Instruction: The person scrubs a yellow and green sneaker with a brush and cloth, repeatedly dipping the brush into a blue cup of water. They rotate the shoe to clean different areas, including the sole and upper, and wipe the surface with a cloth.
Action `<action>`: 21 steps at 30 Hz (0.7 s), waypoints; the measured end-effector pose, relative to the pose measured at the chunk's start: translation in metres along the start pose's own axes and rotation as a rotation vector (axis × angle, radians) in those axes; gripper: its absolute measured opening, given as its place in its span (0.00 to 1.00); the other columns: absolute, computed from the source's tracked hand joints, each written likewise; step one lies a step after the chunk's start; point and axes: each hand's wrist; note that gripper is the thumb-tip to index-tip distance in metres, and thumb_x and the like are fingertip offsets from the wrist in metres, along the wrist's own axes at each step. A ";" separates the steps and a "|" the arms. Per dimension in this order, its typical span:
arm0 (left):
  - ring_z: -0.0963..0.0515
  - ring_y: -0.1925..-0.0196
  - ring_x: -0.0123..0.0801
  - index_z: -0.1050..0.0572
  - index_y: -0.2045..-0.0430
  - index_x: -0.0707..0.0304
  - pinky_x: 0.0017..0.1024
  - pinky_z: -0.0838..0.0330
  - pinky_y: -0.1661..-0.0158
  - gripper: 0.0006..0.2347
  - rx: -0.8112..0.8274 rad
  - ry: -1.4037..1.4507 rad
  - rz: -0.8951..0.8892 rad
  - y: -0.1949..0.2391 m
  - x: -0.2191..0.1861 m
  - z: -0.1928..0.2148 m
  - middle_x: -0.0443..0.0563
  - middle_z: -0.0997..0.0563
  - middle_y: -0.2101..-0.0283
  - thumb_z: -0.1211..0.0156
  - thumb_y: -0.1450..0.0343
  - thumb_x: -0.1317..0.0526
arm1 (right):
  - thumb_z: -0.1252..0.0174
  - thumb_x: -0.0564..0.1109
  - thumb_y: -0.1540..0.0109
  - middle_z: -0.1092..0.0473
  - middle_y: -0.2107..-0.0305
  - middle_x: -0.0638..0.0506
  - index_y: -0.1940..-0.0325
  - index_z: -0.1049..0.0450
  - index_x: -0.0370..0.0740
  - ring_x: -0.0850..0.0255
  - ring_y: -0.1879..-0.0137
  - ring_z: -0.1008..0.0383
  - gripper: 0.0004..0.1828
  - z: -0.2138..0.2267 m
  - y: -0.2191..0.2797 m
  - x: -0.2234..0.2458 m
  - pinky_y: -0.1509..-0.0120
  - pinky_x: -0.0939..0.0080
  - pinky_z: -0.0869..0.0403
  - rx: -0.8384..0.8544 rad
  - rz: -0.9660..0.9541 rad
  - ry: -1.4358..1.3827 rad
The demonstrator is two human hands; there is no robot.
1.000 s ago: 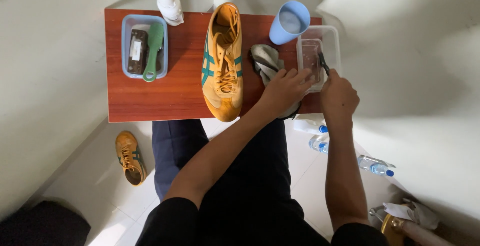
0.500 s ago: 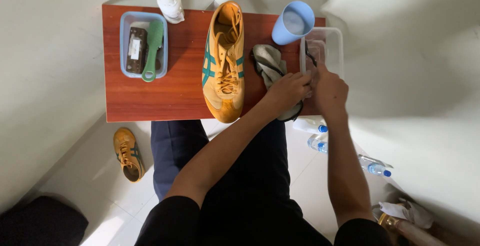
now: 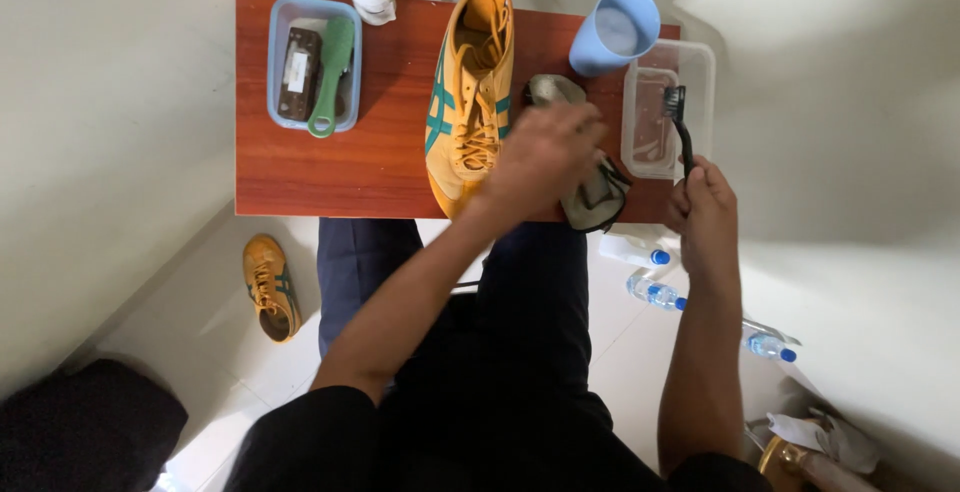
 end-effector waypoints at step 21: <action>0.35 0.50 0.55 0.27 0.78 0.65 0.47 0.20 0.75 0.08 0.124 -0.249 0.617 0.048 0.080 -0.024 0.55 0.38 0.50 0.36 0.29 0.65 | 0.60 0.47 0.27 0.45 0.76 0.63 0.37 0.33 0.43 0.74 0.72 0.47 0.17 -0.025 0.019 0.026 0.70 0.72 0.45 -0.212 -0.094 0.231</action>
Point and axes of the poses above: each hand's wrist, its own y-axis away from the middle knuckle, its own z-axis out of the back of the hand, x = y × z
